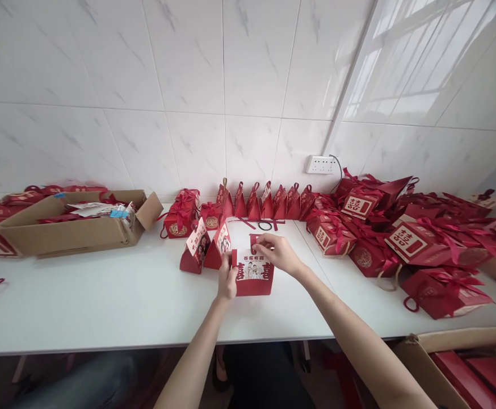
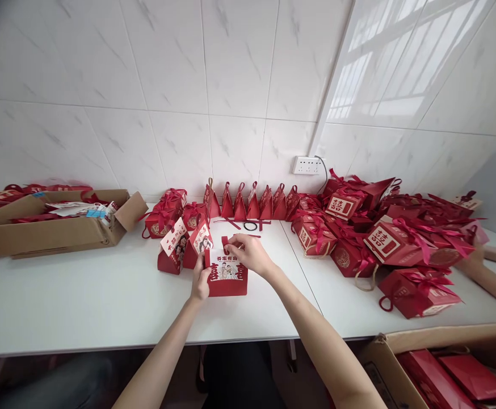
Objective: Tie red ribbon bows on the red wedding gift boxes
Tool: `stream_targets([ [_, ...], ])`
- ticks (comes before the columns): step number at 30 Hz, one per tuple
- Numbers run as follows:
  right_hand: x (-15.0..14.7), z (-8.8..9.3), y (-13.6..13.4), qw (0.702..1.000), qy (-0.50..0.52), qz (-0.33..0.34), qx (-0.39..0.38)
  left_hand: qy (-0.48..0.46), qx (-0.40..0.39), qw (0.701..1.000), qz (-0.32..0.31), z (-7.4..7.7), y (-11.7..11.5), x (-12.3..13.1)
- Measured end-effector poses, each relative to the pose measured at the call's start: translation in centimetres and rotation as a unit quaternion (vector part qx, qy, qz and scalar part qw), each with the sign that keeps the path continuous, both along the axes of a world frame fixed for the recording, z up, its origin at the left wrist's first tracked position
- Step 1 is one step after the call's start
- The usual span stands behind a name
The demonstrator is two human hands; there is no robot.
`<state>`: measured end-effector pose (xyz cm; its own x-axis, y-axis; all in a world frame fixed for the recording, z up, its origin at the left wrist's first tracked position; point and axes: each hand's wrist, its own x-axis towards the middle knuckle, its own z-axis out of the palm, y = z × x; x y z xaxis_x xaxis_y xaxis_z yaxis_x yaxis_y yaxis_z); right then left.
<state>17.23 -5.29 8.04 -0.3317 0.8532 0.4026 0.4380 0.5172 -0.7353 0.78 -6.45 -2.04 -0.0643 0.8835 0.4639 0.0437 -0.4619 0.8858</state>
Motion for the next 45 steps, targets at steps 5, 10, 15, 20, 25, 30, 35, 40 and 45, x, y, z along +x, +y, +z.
stream_targets([
  [5,0.1,-0.6,-0.6,0.999,0.046,-0.016,-0.019,0.098,0.068,0.993,-0.011,3.8,0.0,-1.5],
  [10,-0.3,-1.1,-0.9,0.996,0.075,-0.041,-0.014,0.244,0.054,0.968,-0.009,9.4,0.5,-0.8],
  [15,-0.3,-2.1,-1.6,0.991,0.092,-0.091,0.032,0.231,0.021,0.971,-0.056,9.6,0.8,0.8],
  [20,-0.3,-4.1,-2.6,0.972,0.035,-0.139,0.188,0.171,0.017,0.985,-0.004,7.8,0.7,1.8],
  [25,-0.5,-5.1,-2.8,0.954,0.013,-0.171,0.246,0.155,0.076,0.983,0.059,6.8,0.4,2.7],
  [30,-0.3,-5.1,-2.8,0.944,0.018,-0.165,0.284,0.158,0.106,0.978,0.086,6.3,0.3,3.0],
  [35,-0.1,-4.8,-2.8,0.947,0.011,-0.160,0.278,0.163,0.125,0.974,0.095,6.2,0.5,3.0],
  [40,0.2,-4.6,-2.7,0.943,-0.022,-0.145,0.300,0.164,0.154,0.970,0.098,6.1,0.7,3.1],
  [45,0.5,-4.1,-2.6,0.898,-0.093,-0.159,0.400,0.166,0.183,0.963,0.106,6.2,0.9,3.1],
])
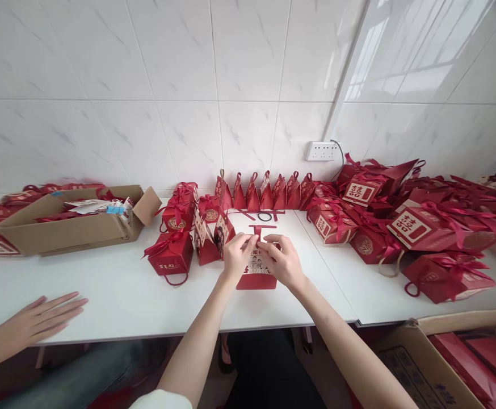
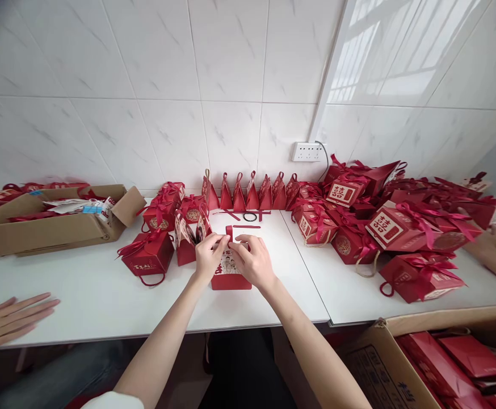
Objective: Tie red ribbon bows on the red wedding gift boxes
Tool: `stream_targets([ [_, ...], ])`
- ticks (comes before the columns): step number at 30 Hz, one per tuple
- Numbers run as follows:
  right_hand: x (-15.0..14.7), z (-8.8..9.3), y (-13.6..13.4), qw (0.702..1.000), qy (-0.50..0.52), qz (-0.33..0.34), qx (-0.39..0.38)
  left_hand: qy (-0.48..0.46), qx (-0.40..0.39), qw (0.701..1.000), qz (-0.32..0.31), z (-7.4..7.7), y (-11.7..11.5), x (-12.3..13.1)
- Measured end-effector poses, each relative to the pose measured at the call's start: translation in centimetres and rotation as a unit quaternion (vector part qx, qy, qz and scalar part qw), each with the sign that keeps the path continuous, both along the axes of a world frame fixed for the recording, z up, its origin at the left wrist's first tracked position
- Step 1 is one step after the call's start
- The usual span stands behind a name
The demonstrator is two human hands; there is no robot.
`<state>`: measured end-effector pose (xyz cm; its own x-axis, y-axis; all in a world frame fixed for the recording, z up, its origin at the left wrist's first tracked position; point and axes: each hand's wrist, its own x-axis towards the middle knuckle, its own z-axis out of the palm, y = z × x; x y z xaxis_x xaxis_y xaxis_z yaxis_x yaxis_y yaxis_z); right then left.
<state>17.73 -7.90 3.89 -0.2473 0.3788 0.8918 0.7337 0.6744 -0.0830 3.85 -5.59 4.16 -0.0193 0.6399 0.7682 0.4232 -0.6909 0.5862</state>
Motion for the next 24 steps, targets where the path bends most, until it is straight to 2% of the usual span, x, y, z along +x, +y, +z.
stream_targets([
  [3,0.1,0.5,-0.2,0.999,-0.044,-0.011,0.020,-0.001,0.007,1.000,0.003,0.1,-0.1,-0.1],
  [11,1.4,1.3,-0.3,0.993,-0.116,0.007,0.001,-0.008,0.001,1.000,-0.005,0.1,-0.2,0.8],
  [13,1.9,1.1,-0.4,0.995,-0.089,0.020,-0.026,-0.012,0.001,1.000,-0.003,0.0,-0.3,1.4],
  [18,2.7,0.8,-1.0,0.988,0.083,0.042,-0.125,-0.013,-0.015,1.000,-0.015,0.1,-0.6,2.5],
  [24,2.4,1.3,-1.5,0.957,0.143,0.058,-0.246,-0.022,-0.030,0.999,-0.014,-0.1,-0.6,2.9],
])
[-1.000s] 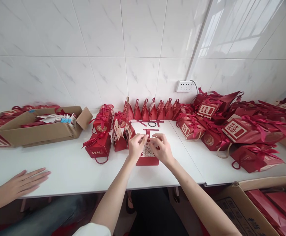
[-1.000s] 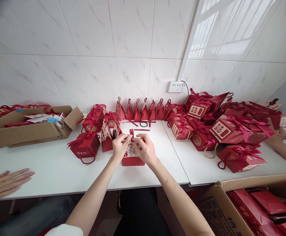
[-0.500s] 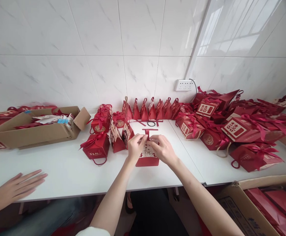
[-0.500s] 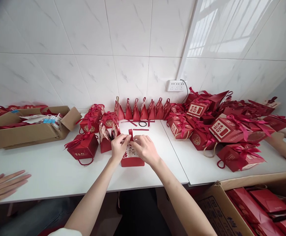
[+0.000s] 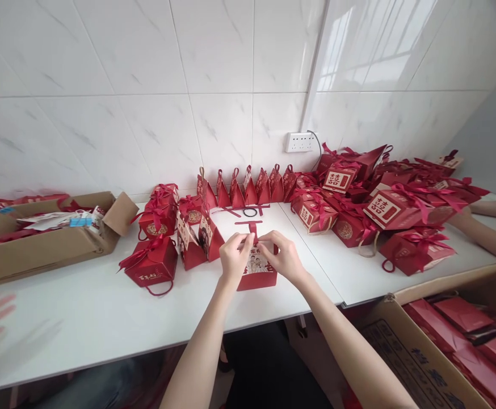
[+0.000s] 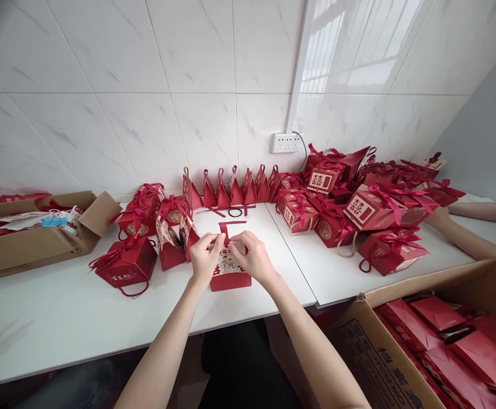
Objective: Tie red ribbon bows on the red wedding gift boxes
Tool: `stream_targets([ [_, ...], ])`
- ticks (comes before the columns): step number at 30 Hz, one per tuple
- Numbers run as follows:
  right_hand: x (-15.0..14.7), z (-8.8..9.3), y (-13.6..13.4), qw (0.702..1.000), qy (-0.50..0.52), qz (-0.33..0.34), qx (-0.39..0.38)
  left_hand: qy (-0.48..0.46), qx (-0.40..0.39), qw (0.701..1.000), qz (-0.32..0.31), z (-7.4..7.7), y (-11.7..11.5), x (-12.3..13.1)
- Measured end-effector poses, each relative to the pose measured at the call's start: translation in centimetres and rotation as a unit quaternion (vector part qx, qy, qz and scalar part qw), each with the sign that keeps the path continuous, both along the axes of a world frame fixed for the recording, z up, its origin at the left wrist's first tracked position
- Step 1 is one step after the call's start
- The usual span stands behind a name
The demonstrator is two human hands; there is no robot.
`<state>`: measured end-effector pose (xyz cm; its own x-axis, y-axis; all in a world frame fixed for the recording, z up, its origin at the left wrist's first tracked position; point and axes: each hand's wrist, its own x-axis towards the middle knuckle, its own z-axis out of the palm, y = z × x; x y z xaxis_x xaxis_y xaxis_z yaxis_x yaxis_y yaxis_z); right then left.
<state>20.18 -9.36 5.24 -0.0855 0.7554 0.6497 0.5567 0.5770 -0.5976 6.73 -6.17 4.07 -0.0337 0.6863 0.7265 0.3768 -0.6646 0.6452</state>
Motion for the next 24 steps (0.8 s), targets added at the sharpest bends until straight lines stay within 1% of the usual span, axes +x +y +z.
stream_targets([
  [4,-0.4,0.2,-0.2,0.999,0.023,-0.021,-0.038,-0.007,-0.033,0.999,-0.014,-0.1,-0.1,0.0],
  [6,-0.4,0.2,-0.3,0.998,0.020,-0.030,-0.046,-0.009,-0.057,0.997,-0.048,0.2,-0.2,-0.4],
  [9,-0.3,0.3,-0.2,0.998,0.012,-0.030,-0.056,0.009,-0.093,0.988,-0.120,0.7,-0.2,-1.4],
  [12,0.3,0.5,-0.1,0.997,0.006,-0.006,-0.070,0.030,-0.137,0.979,-0.150,1.0,0.0,-2.3],
  [16,1.1,1.0,0.2,0.994,-0.016,0.053,-0.090,0.005,-0.185,0.970,-0.160,0.6,0.3,-2.5],
  [21,1.7,1.7,0.7,0.991,-0.051,0.096,-0.081,-0.012,-0.185,0.967,-0.173,0.1,0.9,-2.3],
  [24,1.6,1.7,0.9,0.990,-0.056,0.106,-0.070,-0.009,-0.180,0.966,-0.185,0.1,1.2,-2.4],
])
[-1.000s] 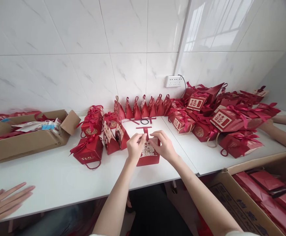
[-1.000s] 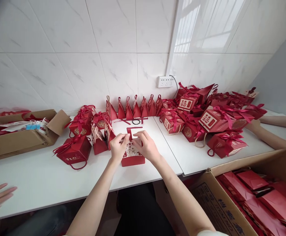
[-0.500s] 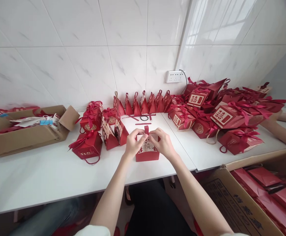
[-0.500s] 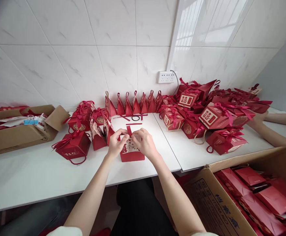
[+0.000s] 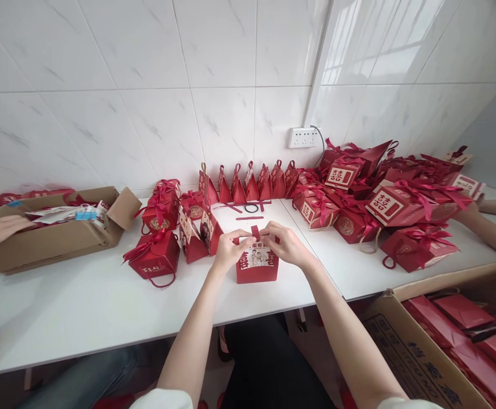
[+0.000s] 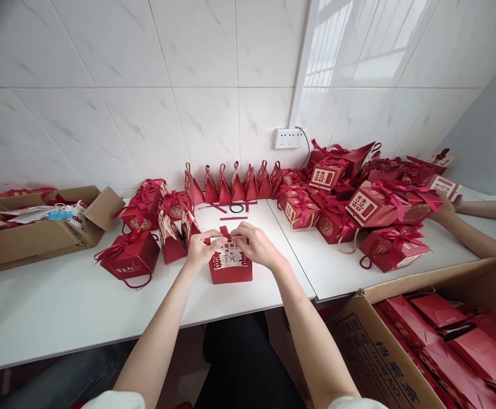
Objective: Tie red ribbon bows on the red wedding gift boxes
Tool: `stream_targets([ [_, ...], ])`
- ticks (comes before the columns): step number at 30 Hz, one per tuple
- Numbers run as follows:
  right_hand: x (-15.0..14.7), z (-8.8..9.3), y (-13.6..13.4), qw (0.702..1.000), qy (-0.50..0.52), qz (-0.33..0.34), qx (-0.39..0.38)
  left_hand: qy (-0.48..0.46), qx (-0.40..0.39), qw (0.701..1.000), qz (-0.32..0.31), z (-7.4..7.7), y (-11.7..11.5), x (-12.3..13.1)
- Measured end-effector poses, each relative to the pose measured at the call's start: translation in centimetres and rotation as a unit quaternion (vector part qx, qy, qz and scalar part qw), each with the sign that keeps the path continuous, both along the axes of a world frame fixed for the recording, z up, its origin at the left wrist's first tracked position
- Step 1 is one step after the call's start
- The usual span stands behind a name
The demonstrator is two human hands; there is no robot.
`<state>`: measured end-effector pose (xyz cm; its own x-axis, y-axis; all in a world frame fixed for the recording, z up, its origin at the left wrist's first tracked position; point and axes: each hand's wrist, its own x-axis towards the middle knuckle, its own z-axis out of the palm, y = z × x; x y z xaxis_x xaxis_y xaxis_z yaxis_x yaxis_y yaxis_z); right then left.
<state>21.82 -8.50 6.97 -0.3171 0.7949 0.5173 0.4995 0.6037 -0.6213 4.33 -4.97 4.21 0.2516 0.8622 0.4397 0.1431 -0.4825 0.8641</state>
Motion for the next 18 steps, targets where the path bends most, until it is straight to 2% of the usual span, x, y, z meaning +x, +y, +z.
stream_targets([
  [5,-0.6,-1.2,-0.5,0.998,0.043,-0.043,0.035,-0.006,0.003,1.000,0.013,-0.2,-0.3,0.1],
  [8,-0.9,-1.2,-1.0,0.997,0.029,-0.060,0.042,-0.015,0.005,0.999,0.032,-0.4,-0.6,0.3],
  [12,-1.0,0.3,-1.2,0.997,-0.024,-0.063,0.038,-0.012,0.004,0.999,0.036,-0.4,-1.0,0.4],
  [15,-1.0,1.8,-1.2,0.998,-0.028,-0.058,0.023,-0.010,-0.004,0.999,0.033,-0.2,-1.5,0.4],
  [18,-1.1,3.0,-1.0,1.000,-0.022,-0.012,0.008,-0.007,-0.017,0.999,0.043,0.0,-2.0,0.5],
])
